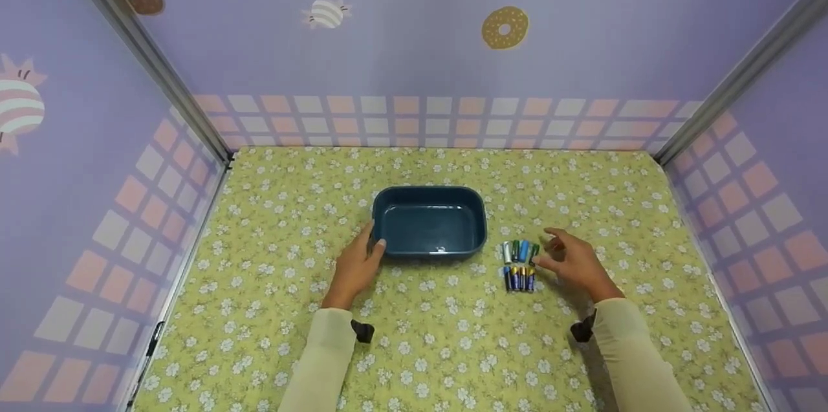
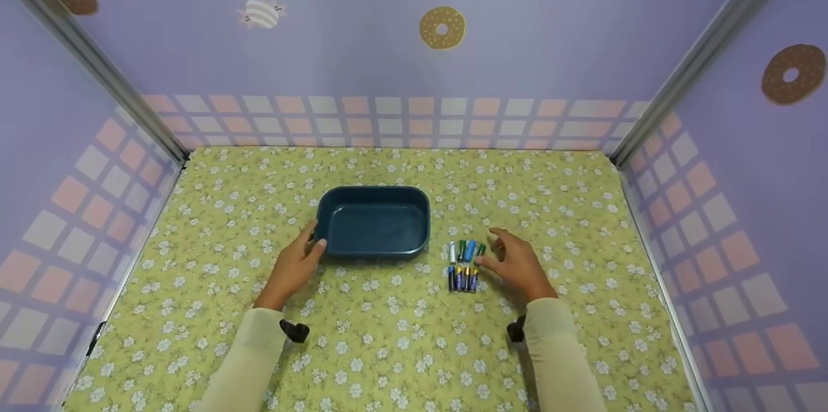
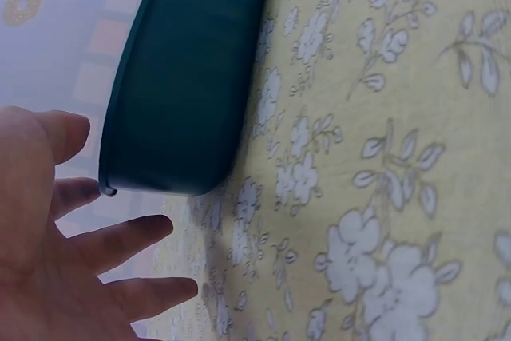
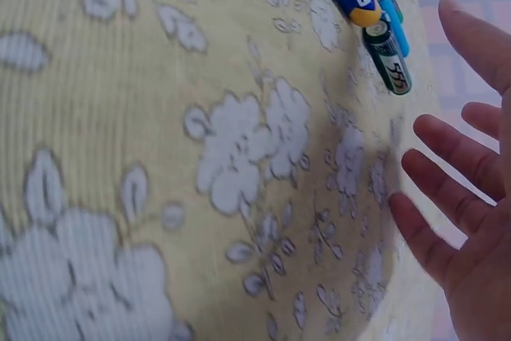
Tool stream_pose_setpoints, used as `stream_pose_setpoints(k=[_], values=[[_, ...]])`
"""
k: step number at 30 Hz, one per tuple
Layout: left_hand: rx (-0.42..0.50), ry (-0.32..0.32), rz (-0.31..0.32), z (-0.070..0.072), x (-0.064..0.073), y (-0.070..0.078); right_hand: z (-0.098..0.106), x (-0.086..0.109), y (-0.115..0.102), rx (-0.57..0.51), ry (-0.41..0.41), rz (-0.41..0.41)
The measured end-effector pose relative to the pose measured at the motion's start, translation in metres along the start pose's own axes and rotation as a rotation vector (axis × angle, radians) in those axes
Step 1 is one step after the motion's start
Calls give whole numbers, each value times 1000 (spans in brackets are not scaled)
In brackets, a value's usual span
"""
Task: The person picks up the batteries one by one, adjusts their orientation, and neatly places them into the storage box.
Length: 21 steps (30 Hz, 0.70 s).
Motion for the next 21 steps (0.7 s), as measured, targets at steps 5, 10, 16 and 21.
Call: stream_pose_setpoints(k=[5,10,16,21], values=[[-68,3,8,-2,1,0,-5,-2,1,-3,-6,11],[-87,1,11,-4,1,1,-9,-2,3,-6,-14,6],[-127,2,2,-8,0,-2,-10,-1,4,-27,-17,-12],[-146,5,-2,-8,-1,-2,-12,-1,3,-37,-8,-18]])
Point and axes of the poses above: each hand's wrist, its own x-axis away from the middle knuckle, its own z-axis out of the back of the hand, y = z × x, the point moved 5 cm from there along -x, towards the middle knuckle, and after that the axes turned 12 degrees about y, right-handed, at the moved point
